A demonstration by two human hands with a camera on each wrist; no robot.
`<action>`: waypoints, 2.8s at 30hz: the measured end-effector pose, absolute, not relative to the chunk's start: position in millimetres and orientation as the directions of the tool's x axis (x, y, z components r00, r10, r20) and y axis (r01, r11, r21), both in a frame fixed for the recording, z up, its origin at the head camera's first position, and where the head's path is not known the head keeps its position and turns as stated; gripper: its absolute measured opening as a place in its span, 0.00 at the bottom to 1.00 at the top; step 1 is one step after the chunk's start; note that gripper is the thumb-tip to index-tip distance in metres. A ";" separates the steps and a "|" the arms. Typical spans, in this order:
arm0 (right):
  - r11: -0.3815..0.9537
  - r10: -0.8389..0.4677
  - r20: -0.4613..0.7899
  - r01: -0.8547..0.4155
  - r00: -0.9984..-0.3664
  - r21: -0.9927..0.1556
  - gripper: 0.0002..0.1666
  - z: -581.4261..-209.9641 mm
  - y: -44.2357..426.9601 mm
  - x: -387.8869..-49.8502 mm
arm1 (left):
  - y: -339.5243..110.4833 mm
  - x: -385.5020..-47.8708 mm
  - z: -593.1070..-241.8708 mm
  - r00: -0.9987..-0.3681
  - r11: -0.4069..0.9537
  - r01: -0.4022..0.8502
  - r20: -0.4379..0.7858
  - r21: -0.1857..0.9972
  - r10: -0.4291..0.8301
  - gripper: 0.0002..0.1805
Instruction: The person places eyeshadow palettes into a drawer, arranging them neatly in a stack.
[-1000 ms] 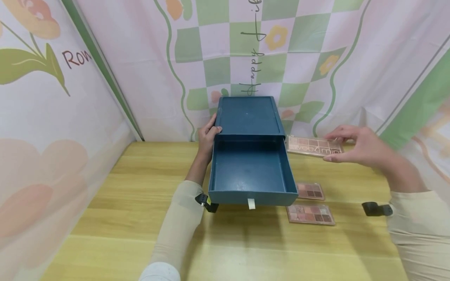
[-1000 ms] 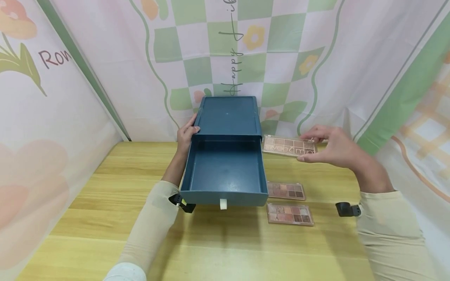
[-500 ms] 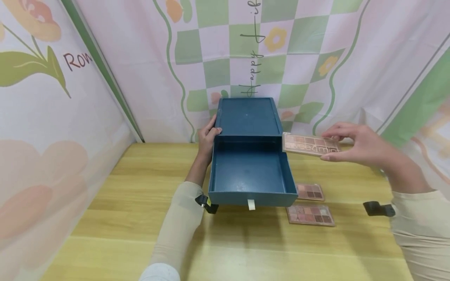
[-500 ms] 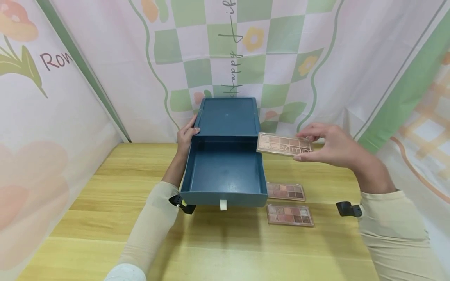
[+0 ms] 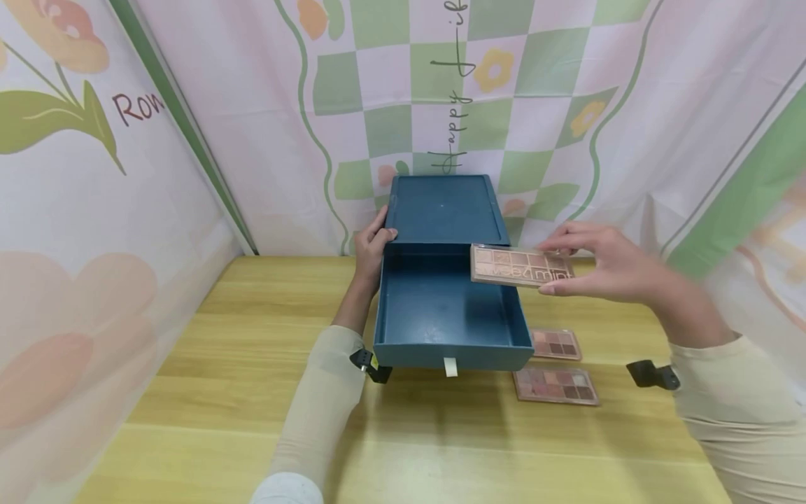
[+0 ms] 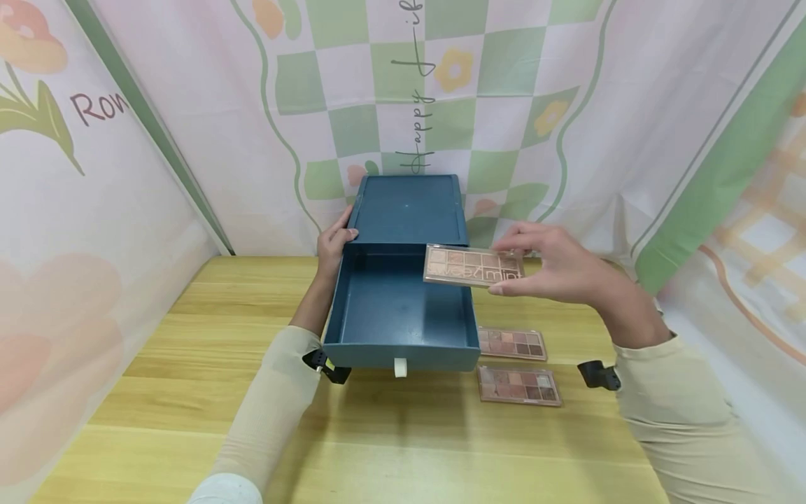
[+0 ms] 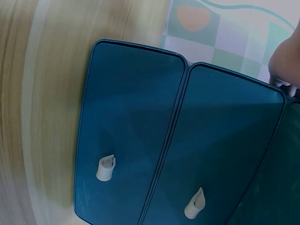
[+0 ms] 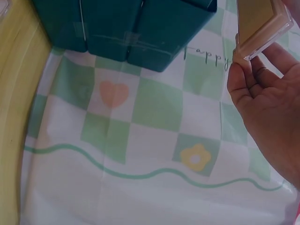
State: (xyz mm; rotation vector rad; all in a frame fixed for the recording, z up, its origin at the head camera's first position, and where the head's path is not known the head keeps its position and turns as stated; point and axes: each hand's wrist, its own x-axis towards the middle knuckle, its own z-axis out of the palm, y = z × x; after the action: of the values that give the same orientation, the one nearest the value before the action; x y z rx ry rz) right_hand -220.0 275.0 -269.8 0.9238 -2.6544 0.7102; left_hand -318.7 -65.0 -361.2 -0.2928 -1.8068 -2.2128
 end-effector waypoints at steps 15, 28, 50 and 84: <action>0.529 -0.649 0.428 -0.777 -0.629 -0.341 0.29 -277.2 234.8 -229.1 | -64.2 -317.1 -359.4 -0.945 -0.190 0.327 0.320 0.926 -0.070 0.36; 0.535 -0.694 0.361 -0.781 -0.623 -0.321 0.28 -282.4 204.2 -234.1 | -63.5 -318.2 -360.0 -0.939 -0.189 0.344 0.335 0.920 -0.077 0.37; 0.670 -0.676 0.175 -0.696 -0.715 -0.257 0.33 -287.5 158.5 -233.1 | -63.4 -315.9 -360.6 -0.945 -0.199 0.326 0.319 0.924 -0.067 0.38; 0.734 -0.674 0.033 -0.674 -0.738 -0.084 0.38 -294.8 144.7 -233.2 | -63.5 -315.7 -358.7 -0.949 -0.193 0.314 0.305 0.930 -0.074 0.38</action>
State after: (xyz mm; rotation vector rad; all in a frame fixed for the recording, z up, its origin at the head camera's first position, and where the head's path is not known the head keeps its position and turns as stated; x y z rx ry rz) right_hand -233.2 144.7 -294.8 1.1361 -2.9254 0.1421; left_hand -315.7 -63.5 -358.7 -0.2812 -1.8122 -2.2311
